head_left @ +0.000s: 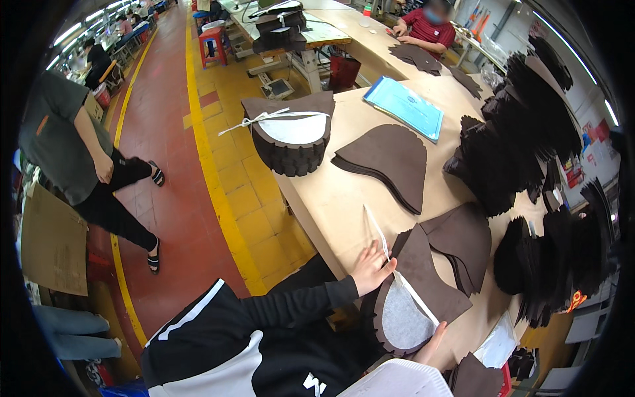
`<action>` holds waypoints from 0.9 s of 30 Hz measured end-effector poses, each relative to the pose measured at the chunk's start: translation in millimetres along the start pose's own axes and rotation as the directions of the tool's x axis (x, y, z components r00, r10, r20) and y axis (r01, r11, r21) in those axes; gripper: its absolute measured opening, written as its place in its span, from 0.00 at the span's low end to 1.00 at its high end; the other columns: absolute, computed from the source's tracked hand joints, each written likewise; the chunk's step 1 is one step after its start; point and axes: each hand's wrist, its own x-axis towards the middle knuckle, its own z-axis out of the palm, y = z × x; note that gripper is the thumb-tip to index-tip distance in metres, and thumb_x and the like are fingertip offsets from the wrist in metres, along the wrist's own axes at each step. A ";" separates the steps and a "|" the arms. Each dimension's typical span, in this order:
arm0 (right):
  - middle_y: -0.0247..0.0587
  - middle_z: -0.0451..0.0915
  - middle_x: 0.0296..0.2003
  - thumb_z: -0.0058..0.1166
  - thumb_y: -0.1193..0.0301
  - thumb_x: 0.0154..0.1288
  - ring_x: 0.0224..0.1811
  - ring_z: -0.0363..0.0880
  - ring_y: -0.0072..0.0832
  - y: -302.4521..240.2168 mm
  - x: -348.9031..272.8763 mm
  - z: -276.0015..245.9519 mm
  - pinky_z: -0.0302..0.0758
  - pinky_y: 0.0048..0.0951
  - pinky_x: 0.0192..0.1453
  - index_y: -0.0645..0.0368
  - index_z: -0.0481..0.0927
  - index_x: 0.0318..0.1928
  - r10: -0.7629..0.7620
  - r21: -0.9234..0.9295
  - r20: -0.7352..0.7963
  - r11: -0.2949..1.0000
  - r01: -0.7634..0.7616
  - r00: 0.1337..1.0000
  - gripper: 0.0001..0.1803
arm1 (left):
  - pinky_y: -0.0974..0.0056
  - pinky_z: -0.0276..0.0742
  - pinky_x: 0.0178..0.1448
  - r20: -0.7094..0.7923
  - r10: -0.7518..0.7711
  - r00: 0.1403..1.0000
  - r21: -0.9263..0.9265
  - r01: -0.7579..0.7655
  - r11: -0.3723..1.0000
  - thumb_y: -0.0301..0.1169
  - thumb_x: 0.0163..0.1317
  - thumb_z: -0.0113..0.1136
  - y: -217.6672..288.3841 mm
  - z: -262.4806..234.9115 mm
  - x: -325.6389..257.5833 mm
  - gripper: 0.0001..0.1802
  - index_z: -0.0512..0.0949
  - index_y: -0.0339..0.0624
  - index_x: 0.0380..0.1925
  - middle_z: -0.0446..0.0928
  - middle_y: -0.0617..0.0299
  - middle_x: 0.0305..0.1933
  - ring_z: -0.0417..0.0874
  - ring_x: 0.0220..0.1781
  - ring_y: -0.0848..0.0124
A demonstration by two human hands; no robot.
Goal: The person repeatedly picks up brown fabric pieces from a table, aligns them, and stacks them into neat piles. They occasionally insert a white tie or paper separator between layers. The work occurs at a large table in a factory setting with other workers visible in the background.
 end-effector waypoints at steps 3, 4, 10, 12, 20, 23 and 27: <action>0.42 0.63 0.64 0.49 0.56 0.71 0.64 0.65 0.35 -13.7 -20.9 36.2 0.57 0.34 0.71 0.60 0.59 0.68 -0.115 -0.041 -0.279 0.993 0.107 0.953 0.32 | 0.55 0.42 0.78 0.048 -0.048 0.998 -0.511 0.066 0.857 0.58 0.72 0.38 3.7 5.2 -1.7 0.43 0.51 0.32 0.71 0.54 0.47 0.75 0.46 0.79 0.60; 0.42 0.64 0.63 0.50 0.57 0.70 0.63 0.65 0.34 -15.7 -22.6 38.0 0.57 0.34 0.71 0.59 0.60 0.66 -0.197 -0.078 -0.253 0.980 0.183 0.947 0.31 | 0.61 0.44 0.77 0.091 -0.013 0.996 -0.831 0.083 0.550 0.59 0.69 0.46 9.6 4.3 -7.9 0.46 0.50 0.33 0.71 0.52 0.48 0.75 0.48 0.78 0.63; 0.44 0.65 0.62 0.51 0.56 0.68 0.62 0.66 0.35 -29.0 -19.7 40.2 0.58 0.35 0.70 0.60 0.61 0.65 -0.453 -0.187 -0.104 0.883 0.430 0.885 0.32 | 0.56 0.42 0.77 -0.269 0.290 0.919 -0.815 -0.377 0.441 0.51 0.72 0.48 66.0 -29.8 -27.9 0.39 0.50 0.33 0.69 0.45 0.47 0.76 0.45 0.78 0.60; 0.45 0.66 0.61 0.51 0.54 0.68 0.62 0.67 0.36 -30.8 -18.4 44.3 0.59 0.36 0.70 0.61 0.61 0.65 -0.489 -0.203 -0.057 0.859 0.470 0.870 0.33 | 0.54 0.40 0.78 -0.257 0.372 0.892 -0.818 -0.406 0.407 0.47 0.69 0.55 66.1 -44.4 -24.5 0.43 0.46 0.35 0.71 0.42 0.47 0.77 0.42 0.79 0.59; 0.48 0.67 0.60 0.50 0.48 0.67 0.61 0.68 0.37 -13.7 -11.3 56.0 0.61 0.38 0.68 0.63 0.61 0.65 -0.490 -0.227 0.163 0.826 0.516 0.856 0.37 | 0.47 0.25 0.78 -0.108 0.773 0.625 0.211 -0.746 0.632 0.54 0.42 0.73 83.9 -134.0 -35.5 0.62 0.50 0.47 0.74 0.45 0.40 0.77 0.36 0.81 0.48; 0.49 0.68 0.60 0.49 0.46 0.66 0.60 0.69 0.38 -16.5 -11.3 62.1 0.62 0.38 0.68 0.64 0.61 0.66 -0.514 -0.255 0.288 0.772 0.582 0.808 0.39 | 0.45 0.35 0.79 0.112 0.793 0.599 0.322 -0.777 0.541 0.53 0.40 0.74 112.9 -145.5 -39.1 0.60 0.54 0.46 0.73 0.56 0.44 0.74 0.47 0.79 0.50; 0.50 0.68 0.60 0.49 0.43 0.66 0.60 0.69 0.39 -20.6 -8.7 66.2 0.63 0.39 0.67 0.65 0.61 0.66 -0.534 -0.244 0.518 0.656 0.714 0.668 0.42 | 0.50 0.62 0.69 0.371 0.609 0.701 0.384 -0.713 0.587 0.45 0.41 0.74 111.3 -146.5 -33.9 0.52 0.61 0.45 0.68 0.71 0.55 0.61 0.73 0.64 0.59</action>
